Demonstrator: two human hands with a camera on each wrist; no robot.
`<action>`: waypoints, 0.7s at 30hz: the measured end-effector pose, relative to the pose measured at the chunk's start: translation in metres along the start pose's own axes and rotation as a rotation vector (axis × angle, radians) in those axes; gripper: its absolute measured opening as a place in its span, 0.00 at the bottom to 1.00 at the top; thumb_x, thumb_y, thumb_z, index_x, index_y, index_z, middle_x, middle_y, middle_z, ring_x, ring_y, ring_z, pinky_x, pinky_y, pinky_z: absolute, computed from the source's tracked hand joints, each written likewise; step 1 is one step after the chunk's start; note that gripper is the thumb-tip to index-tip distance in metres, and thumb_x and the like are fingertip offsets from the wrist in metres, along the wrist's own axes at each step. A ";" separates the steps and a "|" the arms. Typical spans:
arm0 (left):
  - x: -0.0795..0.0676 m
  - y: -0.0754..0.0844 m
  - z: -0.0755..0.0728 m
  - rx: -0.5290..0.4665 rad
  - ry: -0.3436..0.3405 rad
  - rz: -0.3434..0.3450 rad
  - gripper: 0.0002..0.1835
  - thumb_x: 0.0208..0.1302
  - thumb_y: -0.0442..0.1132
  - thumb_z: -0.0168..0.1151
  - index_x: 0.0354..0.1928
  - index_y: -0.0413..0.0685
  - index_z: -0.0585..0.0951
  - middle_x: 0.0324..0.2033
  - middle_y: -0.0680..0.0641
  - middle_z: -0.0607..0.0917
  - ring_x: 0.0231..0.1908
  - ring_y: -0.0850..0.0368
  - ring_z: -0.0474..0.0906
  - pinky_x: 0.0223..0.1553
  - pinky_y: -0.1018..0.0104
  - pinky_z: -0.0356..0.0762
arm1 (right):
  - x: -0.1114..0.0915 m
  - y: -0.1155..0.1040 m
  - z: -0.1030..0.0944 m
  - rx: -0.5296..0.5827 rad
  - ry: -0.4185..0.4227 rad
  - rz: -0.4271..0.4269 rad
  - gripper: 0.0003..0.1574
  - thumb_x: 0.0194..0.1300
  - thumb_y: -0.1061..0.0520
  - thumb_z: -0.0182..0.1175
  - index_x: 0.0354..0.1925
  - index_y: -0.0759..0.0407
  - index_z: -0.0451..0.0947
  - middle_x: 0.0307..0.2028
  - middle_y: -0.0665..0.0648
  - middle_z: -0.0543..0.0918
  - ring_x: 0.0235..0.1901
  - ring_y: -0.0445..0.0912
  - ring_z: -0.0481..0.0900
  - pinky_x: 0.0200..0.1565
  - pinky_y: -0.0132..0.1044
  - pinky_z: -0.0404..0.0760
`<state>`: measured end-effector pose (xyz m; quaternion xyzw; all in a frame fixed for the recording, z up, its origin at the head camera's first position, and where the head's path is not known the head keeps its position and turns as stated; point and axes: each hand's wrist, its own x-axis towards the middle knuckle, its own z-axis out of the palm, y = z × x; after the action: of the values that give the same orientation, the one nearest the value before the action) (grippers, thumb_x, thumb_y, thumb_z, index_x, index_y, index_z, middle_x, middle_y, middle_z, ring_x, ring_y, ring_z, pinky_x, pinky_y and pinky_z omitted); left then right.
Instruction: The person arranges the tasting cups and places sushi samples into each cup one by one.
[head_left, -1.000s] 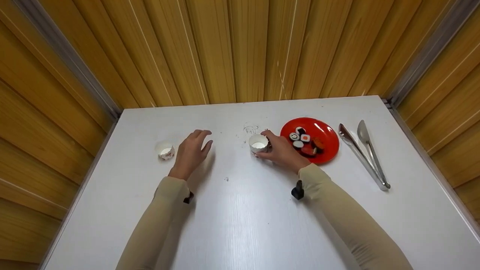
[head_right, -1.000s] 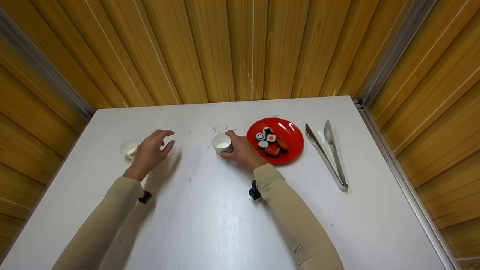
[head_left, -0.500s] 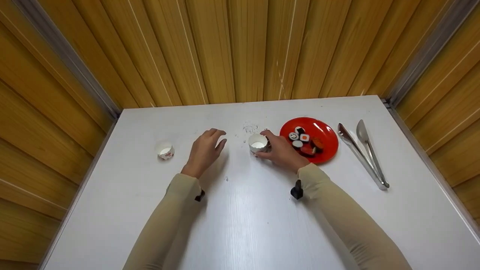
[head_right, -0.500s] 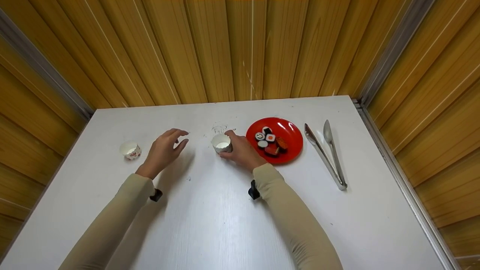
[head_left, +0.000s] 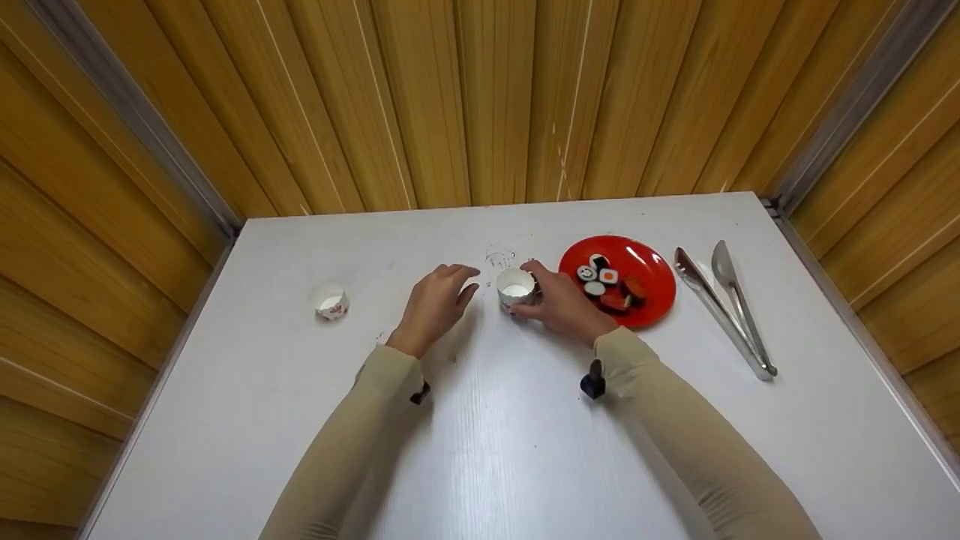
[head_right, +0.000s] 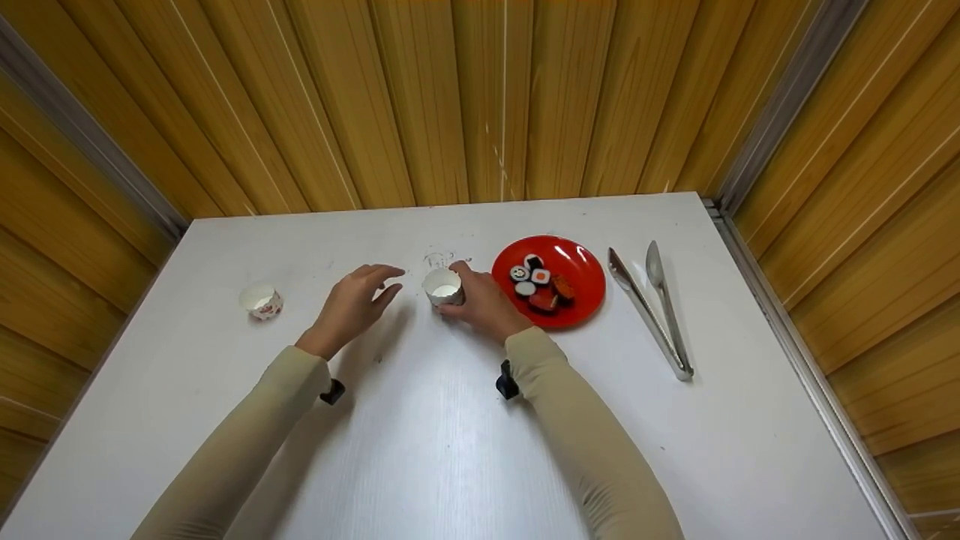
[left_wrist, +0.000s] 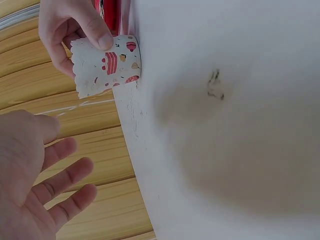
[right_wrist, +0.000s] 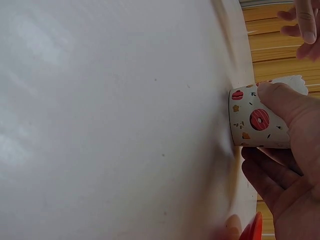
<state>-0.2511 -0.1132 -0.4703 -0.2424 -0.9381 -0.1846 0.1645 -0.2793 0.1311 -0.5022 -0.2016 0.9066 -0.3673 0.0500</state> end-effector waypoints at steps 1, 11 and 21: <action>0.001 0.001 0.001 0.001 0.001 0.007 0.11 0.73 0.34 0.64 0.54 0.43 0.86 0.49 0.45 0.89 0.46 0.50 0.85 0.47 0.59 0.84 | 0.000 0.000 0.000 0.001 0.000 0.000 0.44 0.60 0.50 0.77 0.67 0.56 0.67 0.58 0.61 0.82 0.55 0.52 0.80 0.62 0.50 0.77; 0.005 0.013 0.007 0.005 -0.026 0.055 0.14 0.71 0.25 0.60 0.54 0.43 0.85 0.52 0.45 0.87 0.50 0.49 0.85 0.47 0.59 0.84 | 0.000 -0.001 0.000 -0.027 0.005 -0.005 0.42 0.61 0.50 0.76 0.67 0.54 0.68 0.57 0.60 0.83 0.55 0.52 0.80 0.61 0.51 0.77; 0.009 0.023 0.015 -0.022 -0.039 0.109 0.14 0.72 0.26 0.58 0.54 0.44 0.85 0.53 0.46 0.86 0.51 0.48 0.84 0.49 0.58 0.83 | 0.000 -0.001 -0.002 -0.011 -0.007 0.006 0.42 0.60 0.49 0.77 0.66 0.54 0.68 0.58 0.58 0.83 0.56 0.51 0.81 0.63 0.51 0.76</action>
<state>-0.2496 -0.0842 -0.4739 -0.2985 -0.9244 -0.1812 0.1535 -0.2792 0.1316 -0.4999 -0.2003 0.9091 -0.3614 0.0530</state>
